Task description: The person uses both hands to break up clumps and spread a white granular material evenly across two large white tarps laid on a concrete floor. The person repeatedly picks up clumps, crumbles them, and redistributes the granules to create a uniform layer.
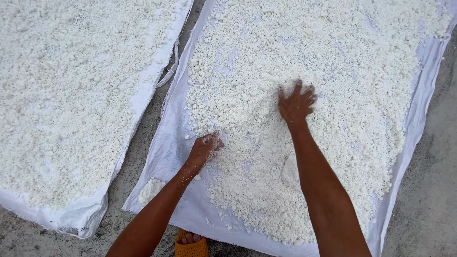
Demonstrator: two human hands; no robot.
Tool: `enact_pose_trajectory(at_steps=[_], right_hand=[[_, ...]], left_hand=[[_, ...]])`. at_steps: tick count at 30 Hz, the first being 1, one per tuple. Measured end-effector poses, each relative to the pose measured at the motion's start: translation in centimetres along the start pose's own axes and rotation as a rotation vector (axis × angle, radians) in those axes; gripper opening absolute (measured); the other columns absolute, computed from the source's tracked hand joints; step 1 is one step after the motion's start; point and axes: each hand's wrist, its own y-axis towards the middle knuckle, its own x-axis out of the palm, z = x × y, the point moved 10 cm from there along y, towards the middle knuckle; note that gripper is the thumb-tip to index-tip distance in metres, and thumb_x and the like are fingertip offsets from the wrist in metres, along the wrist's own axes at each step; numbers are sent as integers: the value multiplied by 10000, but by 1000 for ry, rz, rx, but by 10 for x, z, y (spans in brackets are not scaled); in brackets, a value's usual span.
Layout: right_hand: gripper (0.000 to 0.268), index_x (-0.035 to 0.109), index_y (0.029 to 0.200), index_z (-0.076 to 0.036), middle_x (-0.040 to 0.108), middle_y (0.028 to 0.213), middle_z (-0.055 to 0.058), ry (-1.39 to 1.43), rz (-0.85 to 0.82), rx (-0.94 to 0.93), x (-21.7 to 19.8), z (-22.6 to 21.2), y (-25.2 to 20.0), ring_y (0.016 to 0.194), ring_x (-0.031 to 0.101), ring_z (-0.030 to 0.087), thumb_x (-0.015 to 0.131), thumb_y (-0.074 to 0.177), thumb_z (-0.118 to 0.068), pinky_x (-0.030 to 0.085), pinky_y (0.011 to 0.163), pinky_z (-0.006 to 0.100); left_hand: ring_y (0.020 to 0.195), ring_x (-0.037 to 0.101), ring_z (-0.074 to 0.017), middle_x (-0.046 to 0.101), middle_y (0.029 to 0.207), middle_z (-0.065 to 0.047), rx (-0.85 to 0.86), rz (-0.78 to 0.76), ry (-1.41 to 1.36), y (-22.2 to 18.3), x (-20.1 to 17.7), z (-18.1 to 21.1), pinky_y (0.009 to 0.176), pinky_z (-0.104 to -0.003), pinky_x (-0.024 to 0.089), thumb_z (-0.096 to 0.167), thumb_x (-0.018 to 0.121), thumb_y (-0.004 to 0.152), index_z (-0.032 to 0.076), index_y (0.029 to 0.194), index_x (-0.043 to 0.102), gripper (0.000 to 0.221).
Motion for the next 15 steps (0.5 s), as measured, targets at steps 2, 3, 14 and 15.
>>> enact_pose_trajectory(at_steps=[2, 3, 14, 15], right_hand=[[779, 286, 1633, -182, 111, 1637, 318, 66, -87, -182, -12, -73, -58, 1489, 186, 587, 606, 997, -498, 259, 1106, 787], [779, 286, 1633, -182, 111, 1637, 318, 65, -88, -183, -18, -85, -84, 1489, 186, 587, 606, 997, -498, 259, 1106, 787], [531, 450, 1535, -360, 430, 1551, 118, 11, -280, -1381, 24, -101, -298, 1010, 545, 375, 437, 1014, -462, 395, 882, 538], [531, 450, 1535, -360, 430, 1551, 118, 8, -284, -1392, 14, -108, -291, 1010, 545, 375, 437, 1014, -462, 395, 882, 538]], left_hand=[[985, 721, -285, 745, 1133, -216, -87, -42, -191, -5, 5, 23, 906, -470, 568, 263, 572, 954, -21, 1313, 676, 469], [985, 721, -285, 745, 1133, -216, -88, -41, -192, 2, 4, 13, 906, -470, 568, 263, 572, 954, -21, 1313, 676, 469], [732, 736, -214, 761, 731, -129, 95, 132, 62, 18, -43, -24, 793, -402, 554, 137, 581, 956, 50, 978, 770, 209], [732, 736, -214, 761, 731, -129, 94, 142, 55, 28, -45, -43, 793, -402, 554, 137, 581, 956, 50, 978, 770, 209]])
